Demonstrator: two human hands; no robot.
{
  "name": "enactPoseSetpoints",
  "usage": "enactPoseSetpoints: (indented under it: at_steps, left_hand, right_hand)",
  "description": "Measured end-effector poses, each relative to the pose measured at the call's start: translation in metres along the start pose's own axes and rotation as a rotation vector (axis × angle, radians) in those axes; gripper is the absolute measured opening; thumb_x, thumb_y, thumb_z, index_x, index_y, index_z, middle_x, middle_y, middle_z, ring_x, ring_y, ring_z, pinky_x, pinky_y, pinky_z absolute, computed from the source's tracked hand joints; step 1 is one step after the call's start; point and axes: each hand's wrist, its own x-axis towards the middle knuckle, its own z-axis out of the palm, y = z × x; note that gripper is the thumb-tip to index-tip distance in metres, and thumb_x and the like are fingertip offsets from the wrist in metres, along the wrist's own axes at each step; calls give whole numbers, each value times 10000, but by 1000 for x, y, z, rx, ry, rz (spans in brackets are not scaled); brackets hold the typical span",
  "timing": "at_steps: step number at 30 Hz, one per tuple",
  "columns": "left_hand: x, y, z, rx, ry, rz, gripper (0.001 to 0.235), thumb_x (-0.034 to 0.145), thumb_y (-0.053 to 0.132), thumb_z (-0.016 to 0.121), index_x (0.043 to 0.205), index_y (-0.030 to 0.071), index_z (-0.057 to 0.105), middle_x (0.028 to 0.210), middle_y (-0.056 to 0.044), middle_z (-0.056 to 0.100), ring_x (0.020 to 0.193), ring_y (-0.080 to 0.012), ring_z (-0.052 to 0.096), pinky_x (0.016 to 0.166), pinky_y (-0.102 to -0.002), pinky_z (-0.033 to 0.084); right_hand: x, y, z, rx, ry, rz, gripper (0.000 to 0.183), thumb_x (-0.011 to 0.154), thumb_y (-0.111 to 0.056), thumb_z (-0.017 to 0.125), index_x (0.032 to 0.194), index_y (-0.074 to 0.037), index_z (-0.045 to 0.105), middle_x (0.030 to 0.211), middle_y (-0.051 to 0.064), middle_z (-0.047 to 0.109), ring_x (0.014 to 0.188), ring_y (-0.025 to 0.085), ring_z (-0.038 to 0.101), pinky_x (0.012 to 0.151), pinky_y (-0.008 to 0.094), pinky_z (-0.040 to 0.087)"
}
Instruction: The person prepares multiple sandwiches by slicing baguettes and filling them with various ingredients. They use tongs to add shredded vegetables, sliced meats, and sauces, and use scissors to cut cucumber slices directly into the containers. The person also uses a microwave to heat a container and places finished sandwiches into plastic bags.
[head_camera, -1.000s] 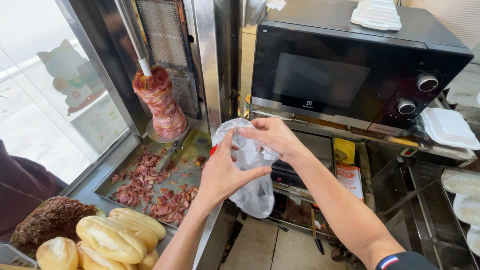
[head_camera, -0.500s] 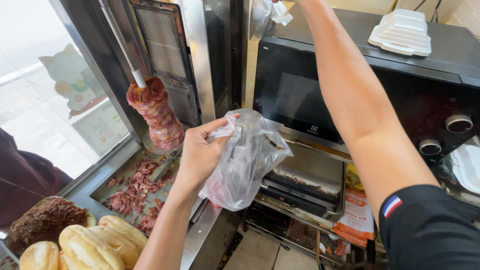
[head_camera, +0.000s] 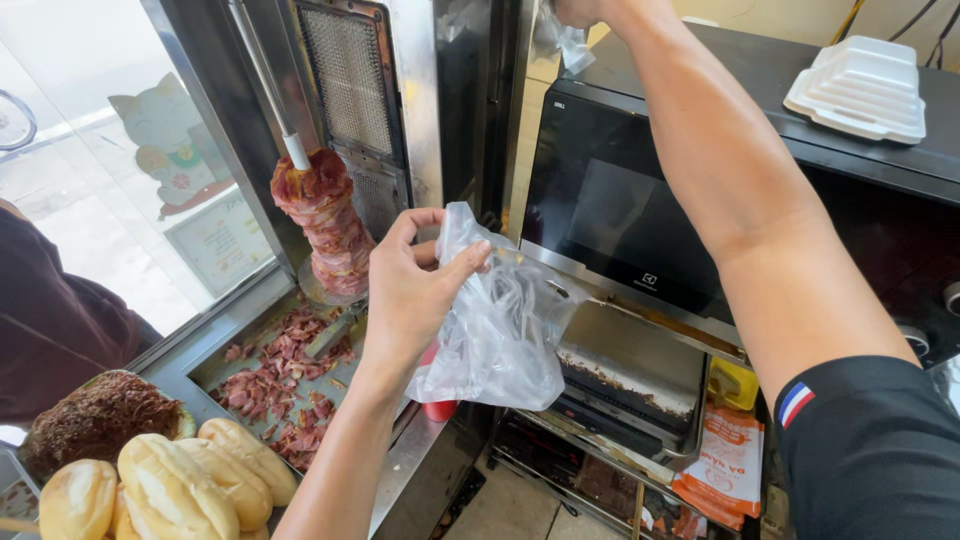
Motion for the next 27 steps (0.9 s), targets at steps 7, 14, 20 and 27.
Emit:
enactPoseSetpoints:
  at_steps: [7,14,20,27]
  left_hand:
    - [12,-1,2,-28,-78,-12,184,898,129,782,987,-30,755,781,-39,751,690,-42,650,612,-185,489]
    - [15,-3,3,-112,-120,47,178,914,121,769,995,-35,744,814,-37,740,729,-49,663,669,-188,518]
    - [18,-2,1,-132,-116,29,188,918,122,768,1014,-37,739,806,-34,732,729,-53,658,675,-191,518]
    - [23,-4,3,-190,-133,6,194,916,117,768,1024,-41,733,805,-49,727,727,-67,656,676,-210,530]
  right_hand:
    - [0,9,0,-22,-115,-32,334,1015,-351,648,1055,-43,772,897,168,761,756,319,730,688,451,584]
    - [-2,28,6,18,-167,-14,366,993,-393,668,1146,-70,747,895,166,745,774,316,712,680,481,576]
    - [-38,16,-7,42,-71,-27,322,985,-217,613,1261,-144,763,999,154,769,803,296,728,709,435,589]
    - [-32,22,-12,99,-14,-21,265,965,-162,613,1168,-98,770,939,160,759,763,288,714,674,442,579]
